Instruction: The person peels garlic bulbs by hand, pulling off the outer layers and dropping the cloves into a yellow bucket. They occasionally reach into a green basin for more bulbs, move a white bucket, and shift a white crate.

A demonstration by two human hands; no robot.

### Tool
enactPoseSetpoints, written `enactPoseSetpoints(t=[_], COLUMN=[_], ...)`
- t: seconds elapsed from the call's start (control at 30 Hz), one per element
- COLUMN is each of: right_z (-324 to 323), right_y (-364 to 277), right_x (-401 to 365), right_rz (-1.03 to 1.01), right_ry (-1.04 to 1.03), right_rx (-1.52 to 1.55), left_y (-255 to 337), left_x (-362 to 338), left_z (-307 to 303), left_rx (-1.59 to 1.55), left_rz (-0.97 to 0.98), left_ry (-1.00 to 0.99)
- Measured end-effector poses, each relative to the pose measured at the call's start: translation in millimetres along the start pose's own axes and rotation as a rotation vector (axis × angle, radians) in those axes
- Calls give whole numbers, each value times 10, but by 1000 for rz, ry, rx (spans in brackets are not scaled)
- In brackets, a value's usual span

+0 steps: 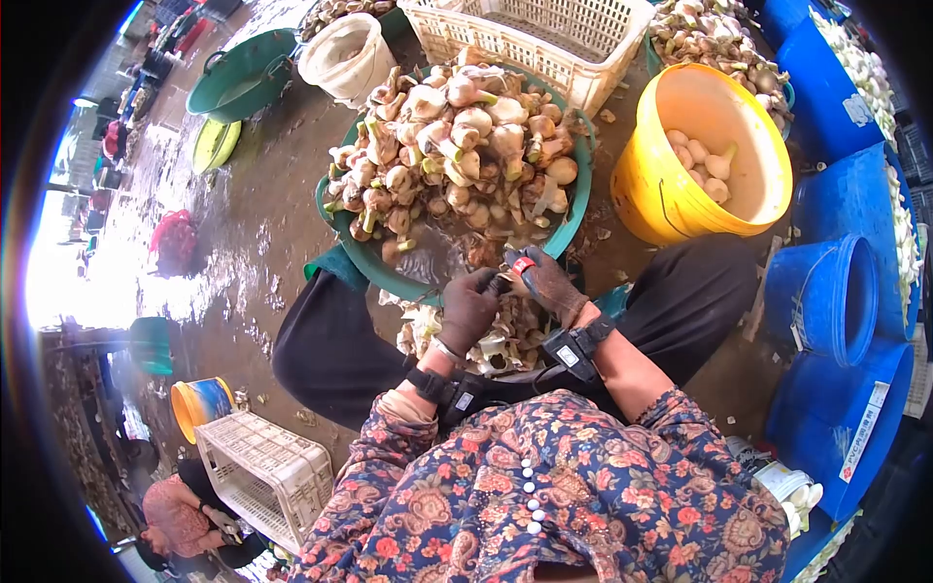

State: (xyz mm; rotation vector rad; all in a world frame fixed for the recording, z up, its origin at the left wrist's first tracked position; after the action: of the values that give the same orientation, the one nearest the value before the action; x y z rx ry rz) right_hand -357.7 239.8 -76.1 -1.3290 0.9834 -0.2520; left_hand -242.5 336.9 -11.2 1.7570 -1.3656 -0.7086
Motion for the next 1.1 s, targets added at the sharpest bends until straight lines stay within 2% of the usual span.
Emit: enactPoseSetpoints(t=[0.03, 0.07, 0.1, 0.13, 0.17, 0.2, 0.27, 0.33, 0.4, 0.43, 0.47, 0.53, 0.57, 0.6, 0.63, 0.67, 0.7, 0.73, 0.8, 0.83, 0.93, 0.97, 1.03, 1.07, 1.1], right_z=[26, 41, 10, -22, -32, -35, -35, -58, -59, -23, 4, 30, 39, -28, -185, -244, -277, -253, -98, -28, 3, 28, 43, 37, 33], right_y=[-66, -172, -254, -408, -510, -549, -597, -530, -797, -902, -884, -750, -573, -423, -166, -112, -92, -254, -619, -666, -724, -753, -833, -800, -707], right_x=[3, -35, -88, -175, -239, -282, -355, -332, -503, -584, -595, -528, -406, -273, -97, -65, -92, -229, -421, -376, -475, -474, -495, -477, -415], right_rz=[-61, -121, -121, -52, 19, 17, -12, -10, -473, -652, -653, -515, -277, -278, -34, 214, 296, 305, 150, -37, -297, -296, -517, -517, -380], right_ry=[-70, -140, -141, -214, -287, -288, -360, -433, -168, 19, 21, 152, 143, 146, 124, 98, 54, 53, -130, -213, -308, -305, -65, -65, -38], right_rx=[113, 226, 226, 390, 555, 555, 747, 654, -76, -354, -356, -348, 36, 38, 349, 657, 662, 662, 681, 701, 388, 390, 96, 94, 88], left_y=[-53, -75, -137, -179, -190, -196, 23, -26, -28, 23, 58, 73, 69, 46, 108, 137, 207, 255, 95, 138, 174, 161, 164, 170, 89], left_x=[4, 7, -5, -19, -33, -58, -110, -144, -107, -53, -24, -26, -35, -55, -77, -95, -102, -147, -128, -124, -156, -159, -182, -181, -187], left_z=[2, -20, -32, -40, -73, -96, -257, -260, -320, -369, -378, -368, -392, -394, -434, -489, -559, -589, -590, -595, -558, -551, -569, -581, -554], left_rx=[-178, -179, -512, -845, -982, -1120, 68, 61, 53, 146, 239, 190, -152, -493, -316, -315, -20, 274, 135, 94, 34, 8, 80, 157, 158], left_rz=[-183, -183, -306, -425, -421, -415, 238, 231, 230, 277, 325, 267, 96, -79, 156, 158, 270, 369, 332, 303, 265, 254, 245, 240, 242], left_ry=[-13, -12, 14, 40, 84, 130, 147, 176, 201, 106, 12, 22, 90, 154, 104, 99, 102, 102, 56, 99, 166, 200, 153, 111, 112])
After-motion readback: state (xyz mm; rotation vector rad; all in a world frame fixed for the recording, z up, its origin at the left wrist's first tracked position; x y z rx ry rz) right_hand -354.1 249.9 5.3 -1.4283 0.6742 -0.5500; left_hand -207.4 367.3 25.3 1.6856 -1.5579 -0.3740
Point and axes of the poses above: each hand's wrist, its own x-axis towards the middle knuckle, its own z-axis out of the palm, y = z × x, the point moved 3 cm from there along x, towards the middle knuckle, and after that the axes turned 9 degrees about z, right-handed, at the moved point
